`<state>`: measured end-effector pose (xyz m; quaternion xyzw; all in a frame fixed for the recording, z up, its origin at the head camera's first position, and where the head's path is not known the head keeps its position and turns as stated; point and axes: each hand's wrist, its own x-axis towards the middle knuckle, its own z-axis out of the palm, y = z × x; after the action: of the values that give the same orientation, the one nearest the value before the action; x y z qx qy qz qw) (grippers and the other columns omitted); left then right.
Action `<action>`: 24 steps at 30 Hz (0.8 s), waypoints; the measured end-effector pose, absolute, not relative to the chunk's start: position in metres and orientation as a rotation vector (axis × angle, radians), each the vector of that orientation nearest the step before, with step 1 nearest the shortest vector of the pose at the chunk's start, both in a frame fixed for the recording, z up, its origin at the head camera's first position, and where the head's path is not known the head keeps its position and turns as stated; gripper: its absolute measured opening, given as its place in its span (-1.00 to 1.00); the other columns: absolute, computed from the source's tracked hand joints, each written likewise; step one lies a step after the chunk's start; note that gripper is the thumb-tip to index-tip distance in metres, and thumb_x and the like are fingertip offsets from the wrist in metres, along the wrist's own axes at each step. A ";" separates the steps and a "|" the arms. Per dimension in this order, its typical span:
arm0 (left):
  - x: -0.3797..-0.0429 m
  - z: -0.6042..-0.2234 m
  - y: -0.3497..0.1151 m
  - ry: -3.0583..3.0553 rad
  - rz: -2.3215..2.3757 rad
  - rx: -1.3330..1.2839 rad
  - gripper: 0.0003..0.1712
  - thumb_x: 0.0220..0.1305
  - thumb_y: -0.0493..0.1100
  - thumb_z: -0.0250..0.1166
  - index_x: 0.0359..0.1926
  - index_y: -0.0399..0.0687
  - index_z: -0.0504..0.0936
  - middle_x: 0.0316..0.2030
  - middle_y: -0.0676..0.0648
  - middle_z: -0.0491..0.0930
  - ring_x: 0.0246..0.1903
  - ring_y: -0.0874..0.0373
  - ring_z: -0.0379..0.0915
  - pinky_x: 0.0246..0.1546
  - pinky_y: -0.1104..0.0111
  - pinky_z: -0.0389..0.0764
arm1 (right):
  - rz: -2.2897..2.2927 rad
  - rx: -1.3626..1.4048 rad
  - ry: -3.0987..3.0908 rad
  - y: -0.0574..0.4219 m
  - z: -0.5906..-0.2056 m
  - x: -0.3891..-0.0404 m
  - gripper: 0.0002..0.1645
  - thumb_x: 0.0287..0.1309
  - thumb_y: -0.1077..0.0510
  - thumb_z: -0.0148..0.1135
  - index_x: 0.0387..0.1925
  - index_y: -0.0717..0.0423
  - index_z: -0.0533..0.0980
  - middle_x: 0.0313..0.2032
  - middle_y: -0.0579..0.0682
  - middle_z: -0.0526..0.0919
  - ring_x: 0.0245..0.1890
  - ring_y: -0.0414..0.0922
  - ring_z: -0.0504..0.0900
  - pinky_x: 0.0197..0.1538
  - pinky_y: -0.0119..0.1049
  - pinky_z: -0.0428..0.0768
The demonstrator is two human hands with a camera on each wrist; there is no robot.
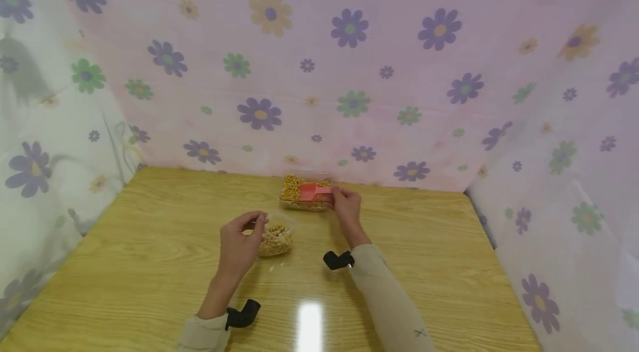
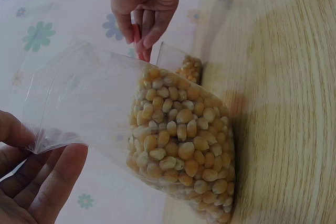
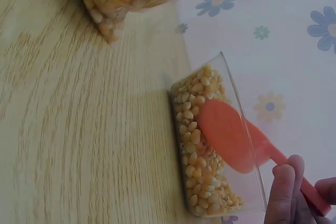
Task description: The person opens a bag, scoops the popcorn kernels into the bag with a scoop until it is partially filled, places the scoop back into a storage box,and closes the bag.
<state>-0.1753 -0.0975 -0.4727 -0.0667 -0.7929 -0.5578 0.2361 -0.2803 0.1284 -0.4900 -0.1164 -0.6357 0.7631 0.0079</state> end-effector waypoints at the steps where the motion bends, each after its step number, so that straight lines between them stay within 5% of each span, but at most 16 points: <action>1: -0.175 -0.473 -0.097 -2.174 -1.530 -0.181 -0.84 0.39 -0.36 0.27 -0.20 -0.34 0.78 -0.31 -0.19 0.77 -0.42 0.02 0.70 -0.47 0.37 0.68 | 2.415 -0.376 -1.978 0.128 -0.490 -0.280 -0.56 0.53 0.23 0.04 0.16 0.59 0.48 -0.44 -0.02 0.74 -0.37 -0.18 0.78 -0.22 -0.39 0.73; 11: -0.175 -0.475 -0.098 -2.160 -1.505 -0.193 -0.85 0.38 -0.38 0.28 -0.20 -0.35 0.77 -0.33 -0.21 0.77 -0.45 0.01 0.69 -0.50 0.39 0.67 | 2.656 -0.539 -1.719 0.134 -0.496 -0.272 -0.62 0.57 0.18 -0.01 0.13 0.43 0.51 -0.45 -0.04 0.76 -0.40 -0.23 0.77 -0.02 -0.30 0.70; 18: -0.173 -0.474 -0.098 -2.172 -1.530 -0.172 -0.85 0.39 -0.37 0.27 -0.19 -0.32 0.78 -0.32 -0.19 0.77 -0.44 0.03 0.69 -0.50 0.43 0.66 | 2.831 -0.639 -1.411 0.137 -0.501 -0.264 -0.73 0.57 0.19 -0.01 -0.17 0.22 0.58 -0.47 -0.01 0.75 -0.41 -0.22 0.75 -0.13 -0.39 0.71; 24: -0.172 -0.473 -0.098 -2.174 -1.568 -0.160 -0.84 0.39 -0.36 0.28 -0.16 -0.36 0.77 -0.31 -0.23 0.76 -0.41 0.02 0.69 -0.49 0.43 0.66 | 2.891 -0.652 -1.297 0.141 -0.503 -0.258 -0.74 0.58 0.18 -0.06 -0.05 0.28 0.50 -0.47 0.00 0.75 -0.43 -0.21 0.72 -0.17 -0.40 0.70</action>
<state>-0.1724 -0.0976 -0.4726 -0.0580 -0.7886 -0.5688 0.2263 -0.2582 0.1409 -0.5033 -0.2013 -0.4005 0.8927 -0.0465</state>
